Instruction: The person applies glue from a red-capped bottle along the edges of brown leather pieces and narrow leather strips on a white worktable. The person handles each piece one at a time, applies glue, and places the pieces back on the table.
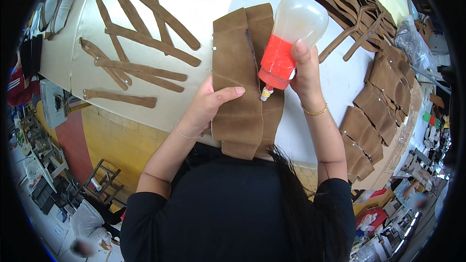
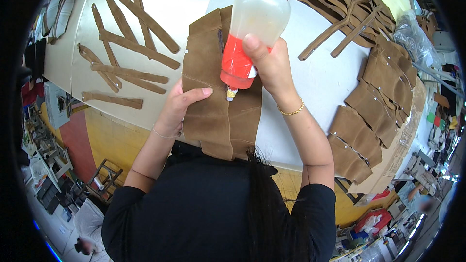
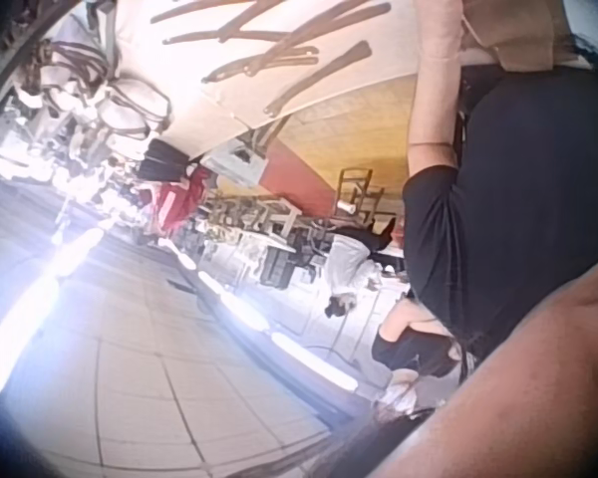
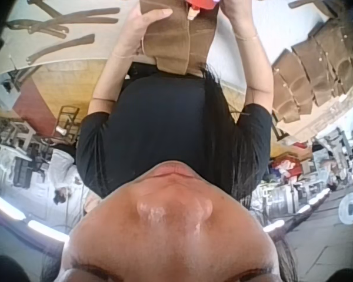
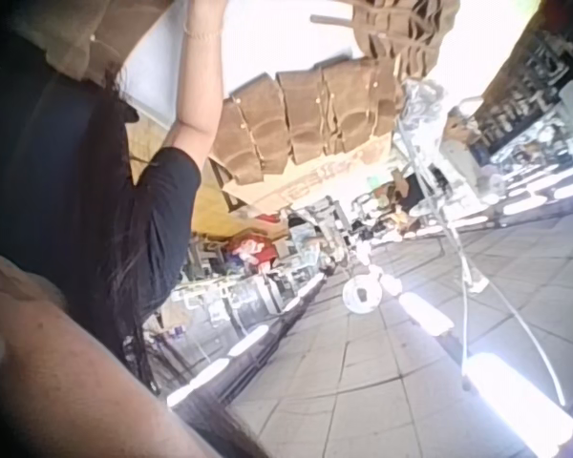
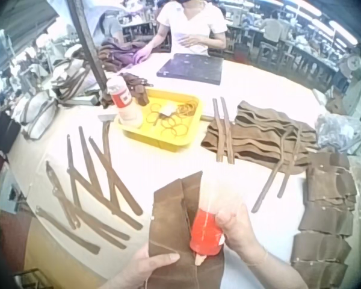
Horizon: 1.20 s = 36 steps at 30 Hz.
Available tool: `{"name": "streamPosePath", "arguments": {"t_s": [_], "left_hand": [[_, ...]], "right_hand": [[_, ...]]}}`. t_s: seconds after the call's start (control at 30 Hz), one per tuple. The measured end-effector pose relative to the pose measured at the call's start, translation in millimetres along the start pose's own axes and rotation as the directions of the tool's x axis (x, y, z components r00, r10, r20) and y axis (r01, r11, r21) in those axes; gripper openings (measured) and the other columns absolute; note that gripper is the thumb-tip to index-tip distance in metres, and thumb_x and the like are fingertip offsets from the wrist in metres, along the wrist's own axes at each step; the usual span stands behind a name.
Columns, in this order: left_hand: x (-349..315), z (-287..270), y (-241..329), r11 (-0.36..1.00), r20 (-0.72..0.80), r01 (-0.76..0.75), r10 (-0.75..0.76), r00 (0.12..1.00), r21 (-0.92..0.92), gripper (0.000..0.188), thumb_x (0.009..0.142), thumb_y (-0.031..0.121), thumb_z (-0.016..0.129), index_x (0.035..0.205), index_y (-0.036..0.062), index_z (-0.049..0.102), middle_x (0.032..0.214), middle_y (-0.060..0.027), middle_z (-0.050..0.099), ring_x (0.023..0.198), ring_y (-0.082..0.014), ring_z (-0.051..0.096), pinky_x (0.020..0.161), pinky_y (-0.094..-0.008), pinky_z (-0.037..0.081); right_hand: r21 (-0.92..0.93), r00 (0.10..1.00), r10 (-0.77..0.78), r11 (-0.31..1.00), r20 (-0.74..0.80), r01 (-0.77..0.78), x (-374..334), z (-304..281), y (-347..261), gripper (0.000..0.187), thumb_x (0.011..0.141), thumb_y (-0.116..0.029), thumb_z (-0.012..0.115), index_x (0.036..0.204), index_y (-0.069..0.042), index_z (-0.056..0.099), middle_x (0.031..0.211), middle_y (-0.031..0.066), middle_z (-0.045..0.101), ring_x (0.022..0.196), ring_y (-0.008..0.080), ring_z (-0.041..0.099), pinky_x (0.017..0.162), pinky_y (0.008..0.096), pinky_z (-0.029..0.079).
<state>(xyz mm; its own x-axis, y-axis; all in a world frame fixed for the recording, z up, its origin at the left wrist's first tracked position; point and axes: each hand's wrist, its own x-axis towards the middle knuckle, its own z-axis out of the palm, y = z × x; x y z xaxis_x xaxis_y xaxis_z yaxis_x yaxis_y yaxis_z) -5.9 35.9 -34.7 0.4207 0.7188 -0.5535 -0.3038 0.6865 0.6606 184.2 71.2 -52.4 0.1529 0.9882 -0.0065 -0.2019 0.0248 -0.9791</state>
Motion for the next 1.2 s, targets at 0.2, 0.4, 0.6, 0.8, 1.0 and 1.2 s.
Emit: {"name": "streamPosePath", "arguments": {"t_s": [0.2,0.4,0.6,0.8,1.0,1.2], "left_hand": [[-0.2,3.9,-0.2,1.000,-0.022,0.005,-0.004,1.000,0.014,0.050,0.079,0.008,0.062,0.125,0.0002,0.044,0.114,-0.0084,0.058,0.101,-0.0144,0.057,0.086,-0.0287,0.047],[-0.3,3.2,0.6,1.000,-0.004,-0.022,0.022,1.000,0.020,0.048,0.080,0.008,0.061,0.124,0.0003,0.044,0.114,-0.0081,0.058,0.101,-0.0139,0.057,0.086,-0.0284,0.047],[2.1,1.9,2.0,0.998,0.028,-0.034,0.033,0.999,0.050,0.046,0.084,0.005,0.057,0.126,0.0003,0.040,0.115,-0.0080,0.055,0.101,-0.0137,0.056,0.086,-0.0298,0.048],[1.7,3.9,1.0,0.999,0.007,-0.033,0.033,0.999,0.034,0.048,0.081,0.006,0.060,0.126,0.0006,0.043,0.115,-0.0082,0.057,0.102,-0.0138,0.056,0.087,-0.0280,0.046],[3.4,5.1,3.4,0.996,0.017,-0.034,0.033,0.999,0.088,0.049,0.082,0.004,0.058,0.128,0.0001,0.041,0.118,-0.0094,0.056,0.105,-0.0149,0.056,0.089,-0.0292,0.046],[1.8,7.2,6.5,0.993,0.065,-0.053,0.046,0.997,0.106,0.044,0.085,0.003,0.054,0.126,-0.0017,0.040,0.119,-0.0097,0.054,0.107,-0.0151,0.054,0.091,-0.0313,0.046]], "right_hand": [[-0.154,0.998,-0.001,0.988,0.061,0.010,12.7,-6.8,3.2,0.054,0.083,-0.056,0.059,0.089,-0.002,0.061,0.073,-0.0011,0.056,0.065,0.0062,0.050,0.055,0.0215,0.039],[-0.178,0.995,0.039,0.984,0.088,-0.022,10.1,-3.0,3.8,0.055,0.082,-0.057,0.060,0.089,-0.002,0.062,0.071,-0.0012,0.056,0.063,0.0067,0.050,0.053,0.0223,0.039],[-0.164,0.989,0.071,0.985,0.129,-0.049,2.2,-3.6,-2.4,0.056,0.082,-0.056,0.060,0.091,-0.001,0.062,0.073,0.0007,0.058,0.065,0.0078,0.052,0.056,0.0226,0.042],[-0.165,0.986,0.065,0.985,0.152,-0.039,-7.3,-4.2,-7.0,0.056,0.081,-0.055,0.062,0.092,0.000,0.061,0.073,0.0013,0.058,0.066,0.0081,0.053,0.056,0.0226,0.042],[-0.216,0.978,0.084,0.976,0.192,-0.041,-13.6,-3.3,-13.2,0.054,0.083,-0.054,0.060,0.091,0.000,0.061,0.074,0.0012,0.058,0.067,0.0079,0.053,0.057,0.0228,0.042],[-0.120,0.987,0.137,0.985,0.081,-0.127,-0.9,-5.2,-6.3,0.054,0.086,-0.056,0.053,0.088,-0.002,0.060,0.072,-0.0005,0.056,0.065,0.0056,0.049,0.055,0.0203,0.037]]}}
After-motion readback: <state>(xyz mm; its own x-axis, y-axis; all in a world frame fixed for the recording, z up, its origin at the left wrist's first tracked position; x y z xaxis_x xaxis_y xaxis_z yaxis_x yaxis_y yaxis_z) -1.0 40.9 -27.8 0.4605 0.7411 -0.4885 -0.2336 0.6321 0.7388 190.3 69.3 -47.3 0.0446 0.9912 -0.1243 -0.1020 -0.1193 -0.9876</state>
